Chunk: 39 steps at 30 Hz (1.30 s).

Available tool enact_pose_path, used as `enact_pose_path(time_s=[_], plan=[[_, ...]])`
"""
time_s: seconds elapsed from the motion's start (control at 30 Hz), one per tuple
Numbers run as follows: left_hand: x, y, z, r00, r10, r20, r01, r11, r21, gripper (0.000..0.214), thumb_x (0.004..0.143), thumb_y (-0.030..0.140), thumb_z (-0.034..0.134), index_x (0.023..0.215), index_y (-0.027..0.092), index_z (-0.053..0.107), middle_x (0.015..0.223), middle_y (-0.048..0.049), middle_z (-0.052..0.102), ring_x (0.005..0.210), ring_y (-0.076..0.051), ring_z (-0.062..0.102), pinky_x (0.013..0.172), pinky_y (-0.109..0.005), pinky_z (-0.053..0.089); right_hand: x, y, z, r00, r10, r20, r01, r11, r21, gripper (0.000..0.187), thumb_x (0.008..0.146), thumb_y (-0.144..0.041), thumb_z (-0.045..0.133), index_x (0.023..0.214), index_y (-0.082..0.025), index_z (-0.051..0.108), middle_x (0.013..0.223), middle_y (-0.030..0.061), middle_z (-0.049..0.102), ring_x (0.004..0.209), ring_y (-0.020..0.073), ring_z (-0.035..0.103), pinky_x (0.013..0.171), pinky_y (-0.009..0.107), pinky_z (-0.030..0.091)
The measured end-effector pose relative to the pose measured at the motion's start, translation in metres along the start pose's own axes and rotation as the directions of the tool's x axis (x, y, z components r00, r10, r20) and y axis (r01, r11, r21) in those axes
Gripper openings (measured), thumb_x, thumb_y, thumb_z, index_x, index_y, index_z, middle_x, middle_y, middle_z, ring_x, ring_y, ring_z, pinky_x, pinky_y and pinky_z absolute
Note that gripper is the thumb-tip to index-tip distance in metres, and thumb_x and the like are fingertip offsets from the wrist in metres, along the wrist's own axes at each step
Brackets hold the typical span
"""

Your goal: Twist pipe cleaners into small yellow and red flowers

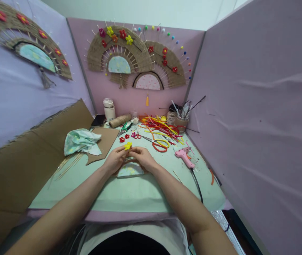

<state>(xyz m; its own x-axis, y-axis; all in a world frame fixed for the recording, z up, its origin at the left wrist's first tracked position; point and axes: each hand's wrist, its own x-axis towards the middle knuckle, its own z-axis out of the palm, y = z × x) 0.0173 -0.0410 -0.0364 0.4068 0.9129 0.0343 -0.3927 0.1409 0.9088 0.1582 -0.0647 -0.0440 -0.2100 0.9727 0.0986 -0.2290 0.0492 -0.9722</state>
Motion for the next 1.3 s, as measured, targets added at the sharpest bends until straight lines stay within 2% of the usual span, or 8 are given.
enact_pose_path(time_s=[0.13, 0.23, 0.37, 0.53, 0.73, 0.87, 1.07, 1.3], plan=[[-0.001, 0.000, 0.001, 0.995, -0.077, 0.059, 0.082, 0.993, -0.087, 0.030, 0.063, 0.028, 0.074, 0.088, 0.012, 0.066, 0.087, -0.0081, 0.065, 0.075, -0.016, 0.061, 0.071, -0.030, 0.049, 0.002, 0.000, -0.001, 0.997, -0.004, -0.074, 0.001, 0.999, -0.039, 0.026, 0.065, -0.038, 0.069, 0.076, -0.015, 0.062, 0.068, -0.0006, 0.063, 0.056, 0.0078, 0.050, 0.055, 0.021, 0.039], [0.001, 0.000, -0.001, 0.998, -0.069, 0.009, 0.070, 0.994, -0.084, 0.041, 0.061, 0.021, 0.075, 0.100, 0.016, 0.061, 0.092, -0.0064, 0.064, 0.077, -0.014, 0.061, 0.073, -0.027, 0.048, 0.003, -0.001, -0.003, 0.989, -0.040, -0.143, 0.027, 0.995, -0.095, 0.028, 0.068, -0.041, 0.066, 0.076, -0.015, 0.062, 0.065, -0.0007, 0.061, 0.052, 0.0074, 0.047, 0.051, 0.020, 0.036], [0.004, -0.001, -0.002, 0.990, 0.059, -0.132, -0.040, 0.989, 0.141, 0.049, 0.061, 0.022, 0.074, 0.106, 0.019, 0.055, 0.100, -0.0067, 0.059, 0.086, -0.015, 0.060, 0.077, -0.028, 0.046, 0.003, -0.003, -0.004, 0.944, -0.207, -0.258, 0.116, 0.938, -0.326, 0.021, 0.072, -0.036, 0.060, 0.072, -0.015, 0.061, 0.062, -0.0007, 0.059, 0.055, 0.0101, 0.049, 0.053, 0.022, 0.038], [0.003, 0.000, 0.000, 0.915, 0.365, -0.174, -0.240, 0.836, 0.493, 0.033, 0.064, 0.029, 0.070, 0.091, 0.017, 0.055, 0.099, -0.0069, 0.058, 0.094, -0.018, 0.056, 0.081, -0.031, 0.045, 0.000, -0.002, -0.004, 0.869, -0.458, -0.187, 0.213, 0.687, -0.695, 0.014, 0.078, -0.028, 0.053, 0.072, -0.017, 0.060, 0.069, 0.0009, 0.062, 0.062, 0.0125, 0.053, 0.062, 0.025, 0.041], [0.006, -0.004, -0.004, 0.907, 0.388, -0.166, -0.221, 0.773, 0.595, 0.027, 0.067, 0.036, 0.065, 0.085, 0.017, 0.058, 0.090, -0.0050, 0.060, 0.089, -0.018, 0.056, 0.078, -0.031, 0.045, -0.003, -0.002, -0.005, 0.810, -0.586, 0.024, 0.289, 0.364, -0.885, 0.012, 0.083, -0.024, 0.051, 0.077, -0.018, 0.060, 0.074, 0.0036, 0.061, 0.072, 0.0159, 0.053, 0.070, 0.028, 0.040], [0.011, -0.006, -0.008, 0.904, 0.386, -0.185, -0.221, 0.791, 0.570, 0.023, 0.064, 0.036, 0.067, 0.074, 0.017, 0.060, 0.079, -0.0027, 0.060, 0.082, -0.017, 0.056, 0.078, -0.029, 0.044, -0.005, -0.005, -0.005, 0.802, -0.583, 0.127, 0.339, 0.270, -0.901, 0.016, 0.086, -0.025, 0.048, 0.080, -0.019, 0.061, 0.078, 0.0055, 0.059, 0.080, 0.0180, 0.051, 0.074, 0.029, 0.039], [0.006, -0.003, -0.005, 0.937, 0.252, -0.243, -0.153, 0.918, 0.365, 0.023, 0.059, 0.034, 0.073, 0.067, 0.017, 0.061, 0.068, -0.0003, 0.059, 0.069, -0.014, 0.055, 0.065, -0.025, 0.043, -0.007, -0.008, -0.002, 0.839, -0.528, 0.134, 0.367, 0.365, -0.856, 0.016, 0.085, -0.032, 0.052, 0.085, -0.020, 0.062, 0.083, 0.0067, 0.059, 0.084, 0.0198, 0.050, 0.078, 0.032, 0.038], [0.008, 0.012, -0.015, 0.887, 0.142, -0.440, -0.098, 0.988, 0.122, 0.031, 0.054, 0.038, 0.076, 0.069, 0.017, 0.060, 0.074, 0.0003, 0.060, 0.068, -0.010, 0.053, 0.063, -0.022, 0.040, 0.000, -0.029, -0.017, 0.828, -0.529, -0.185, 0.201, 0.589, -0.783, 0.018, 0.082, -0.031, 0.049, 0.081, -0.019, 0.062, 0.081, 0.0050, 0.063, 0.075, 0.0170, 0.053, 0.072, 0.029, 0.040]])
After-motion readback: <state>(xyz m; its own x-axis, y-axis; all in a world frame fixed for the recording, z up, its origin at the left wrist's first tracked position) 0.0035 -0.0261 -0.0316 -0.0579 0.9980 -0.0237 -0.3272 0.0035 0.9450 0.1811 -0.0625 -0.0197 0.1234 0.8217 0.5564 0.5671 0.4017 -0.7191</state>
